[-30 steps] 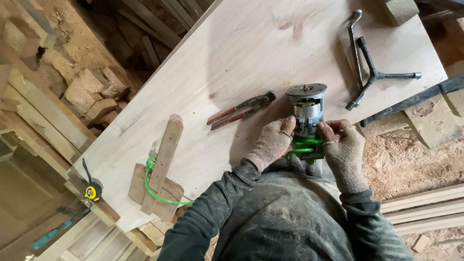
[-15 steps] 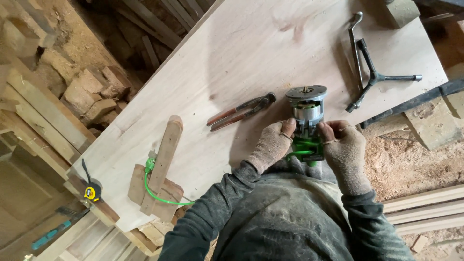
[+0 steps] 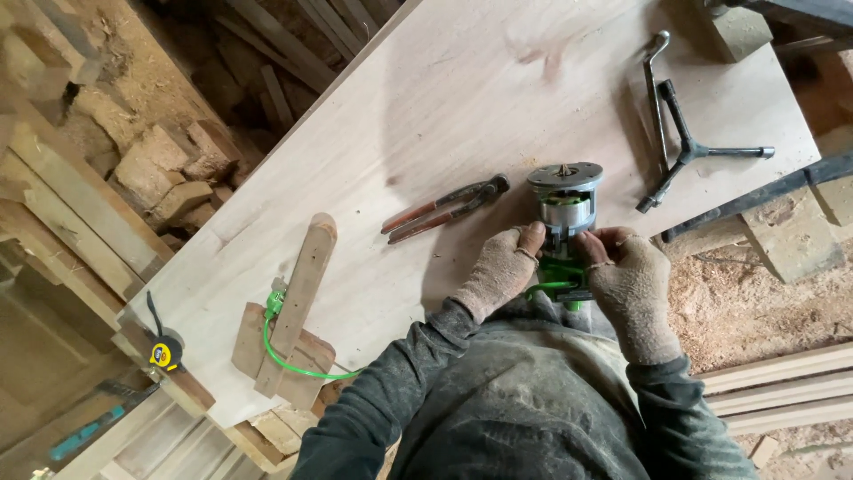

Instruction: The person adjusts a green handheld woodworking router on a workbench using a hex key and their hands. They loosen and tighten the tool's components, remove and reinsert a small metal part, and make fine adjustments to the router's settings.

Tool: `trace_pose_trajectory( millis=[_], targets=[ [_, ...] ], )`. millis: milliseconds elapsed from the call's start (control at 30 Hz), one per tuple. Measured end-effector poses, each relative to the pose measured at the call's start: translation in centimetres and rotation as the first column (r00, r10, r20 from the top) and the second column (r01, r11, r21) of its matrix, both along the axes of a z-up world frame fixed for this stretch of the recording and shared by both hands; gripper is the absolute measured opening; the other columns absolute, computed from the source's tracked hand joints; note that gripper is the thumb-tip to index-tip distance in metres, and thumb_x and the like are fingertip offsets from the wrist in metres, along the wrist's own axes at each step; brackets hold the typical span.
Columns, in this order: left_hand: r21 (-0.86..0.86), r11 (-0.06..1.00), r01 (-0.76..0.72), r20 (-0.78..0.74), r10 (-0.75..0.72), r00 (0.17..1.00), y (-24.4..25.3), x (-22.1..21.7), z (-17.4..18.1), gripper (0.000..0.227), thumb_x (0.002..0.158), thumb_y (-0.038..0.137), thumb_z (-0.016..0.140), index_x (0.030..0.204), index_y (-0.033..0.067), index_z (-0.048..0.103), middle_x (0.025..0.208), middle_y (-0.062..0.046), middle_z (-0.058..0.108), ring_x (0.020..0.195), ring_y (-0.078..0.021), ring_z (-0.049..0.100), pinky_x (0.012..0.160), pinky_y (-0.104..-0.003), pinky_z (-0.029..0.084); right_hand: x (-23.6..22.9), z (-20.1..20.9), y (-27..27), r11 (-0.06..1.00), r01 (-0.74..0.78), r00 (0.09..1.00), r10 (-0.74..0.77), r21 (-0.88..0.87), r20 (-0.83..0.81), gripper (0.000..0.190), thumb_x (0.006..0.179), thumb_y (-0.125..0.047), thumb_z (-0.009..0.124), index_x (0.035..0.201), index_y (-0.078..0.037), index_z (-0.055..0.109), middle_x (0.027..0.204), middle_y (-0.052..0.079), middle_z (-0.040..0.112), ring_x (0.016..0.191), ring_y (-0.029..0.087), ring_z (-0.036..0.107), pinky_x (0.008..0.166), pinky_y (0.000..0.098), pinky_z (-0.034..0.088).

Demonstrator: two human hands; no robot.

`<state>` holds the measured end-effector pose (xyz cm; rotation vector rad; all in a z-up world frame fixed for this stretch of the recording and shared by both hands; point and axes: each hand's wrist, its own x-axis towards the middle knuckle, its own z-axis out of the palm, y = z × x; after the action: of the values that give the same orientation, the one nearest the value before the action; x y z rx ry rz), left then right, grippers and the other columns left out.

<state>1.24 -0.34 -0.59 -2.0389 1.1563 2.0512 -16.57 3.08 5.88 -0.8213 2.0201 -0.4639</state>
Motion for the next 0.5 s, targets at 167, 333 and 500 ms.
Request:
trace_pose_trajectory(
  millis=[167,333,500],
  targets=[
    [0.01,1.0,0.0,-0.007,0.0,1.0,-0.3,-0.3,1.2,0.06,0.1,0.062,0.051,0.094,0.0071,0.074,0.092,-0.018,0.074,0.101,-0.0359,0.072,0.079,-0.046,0.066,0.0,-0.9,0.4,0.995,-0.035,0.999,0.037,0.093,-0.019,0.018,0.098,-0.039,0.079,0.103,-0.022,0.08,0.081,0.006,0.074,0.093,0.026,0.073,0.085,0.0409,0.054],
    [0.007,1.0,0.009,0.0,-0.009,1.0,0.0,-0.3,0.6,0.062,0.101,0.063,0.05,0.095,0.0068,0.074,0.093,-0.018,0.075,0.104,-0.0364,0.072,0.087,-0.05,0.064,0.4,0.9,-0.1,0.995,-0.028,0.998,0.033,-0.092,0.051,0.016,0.092,-0.009,0.079,0.109,-0.011,0.078,0.086,0.016,0.074,0.085,0.029,0.071,0.081,0.0422,0.055],
    [0.002,1.0,0.005,-0.006,-0.005,1.0,0.3,-0.5,1.2,0.061,0.1,0.064,0.051,0.096,0.008,0.075,0.095,-0.016,0.076,0.108,-0.0358,0.071,0.093,-0.051,0.059,-0.4,-1.1,0.8,0.823,-0.214,0.977,0.193,-0.526,-0.096,0.019,0.092,-0.006,0.085,0.108,-0.014,0.079,0.096,0.009,0.072,0.083,0.027,0.069,0.084,0.0399,0.055]
  ],
)
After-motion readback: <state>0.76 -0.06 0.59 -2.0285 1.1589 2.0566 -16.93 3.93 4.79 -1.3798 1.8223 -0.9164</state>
